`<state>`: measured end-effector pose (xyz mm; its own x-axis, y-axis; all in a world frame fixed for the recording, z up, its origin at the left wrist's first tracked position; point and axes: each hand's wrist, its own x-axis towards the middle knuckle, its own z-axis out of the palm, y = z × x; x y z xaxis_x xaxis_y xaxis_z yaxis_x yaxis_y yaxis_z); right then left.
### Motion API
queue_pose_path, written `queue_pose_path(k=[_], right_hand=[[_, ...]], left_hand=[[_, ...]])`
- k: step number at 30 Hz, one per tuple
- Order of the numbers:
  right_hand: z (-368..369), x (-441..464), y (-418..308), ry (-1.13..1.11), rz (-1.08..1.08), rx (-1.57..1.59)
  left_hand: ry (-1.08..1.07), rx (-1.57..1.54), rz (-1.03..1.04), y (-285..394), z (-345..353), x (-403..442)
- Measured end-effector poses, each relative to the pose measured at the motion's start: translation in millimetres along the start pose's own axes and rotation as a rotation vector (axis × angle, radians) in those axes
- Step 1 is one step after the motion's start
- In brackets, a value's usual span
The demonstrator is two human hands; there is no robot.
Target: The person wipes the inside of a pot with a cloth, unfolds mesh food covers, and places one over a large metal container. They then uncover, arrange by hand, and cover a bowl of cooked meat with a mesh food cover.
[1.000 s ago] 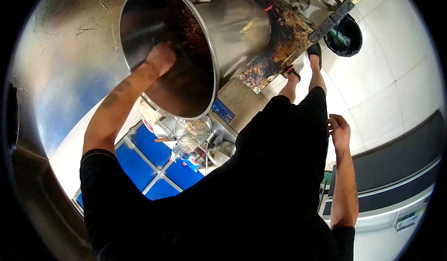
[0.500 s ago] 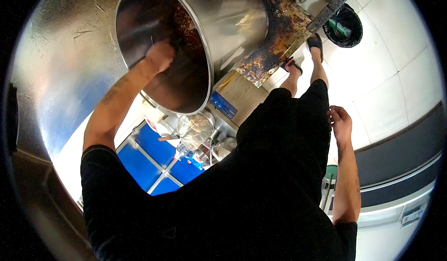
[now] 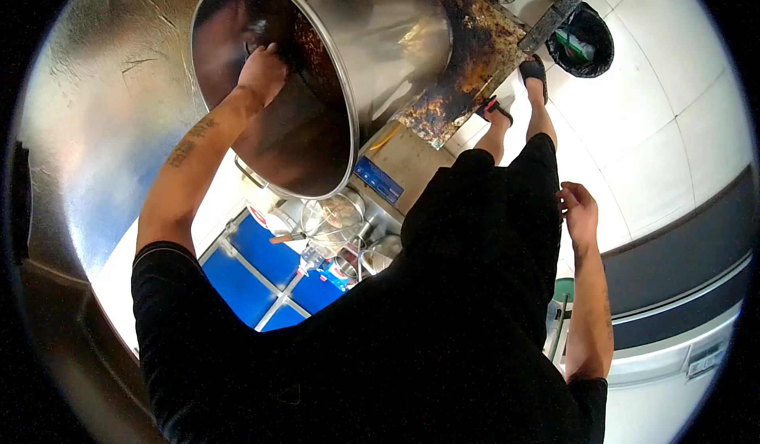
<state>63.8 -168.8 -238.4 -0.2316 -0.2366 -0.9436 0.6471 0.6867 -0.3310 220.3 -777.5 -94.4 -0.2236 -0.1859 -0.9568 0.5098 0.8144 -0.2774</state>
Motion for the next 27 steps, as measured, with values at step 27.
queue_pose_path(k=[27], right_hand=[[5,15,-10,0.0,-0.083,-0.035]], left_hand=[[0.024,-0.28,0.042,29,31,3]])
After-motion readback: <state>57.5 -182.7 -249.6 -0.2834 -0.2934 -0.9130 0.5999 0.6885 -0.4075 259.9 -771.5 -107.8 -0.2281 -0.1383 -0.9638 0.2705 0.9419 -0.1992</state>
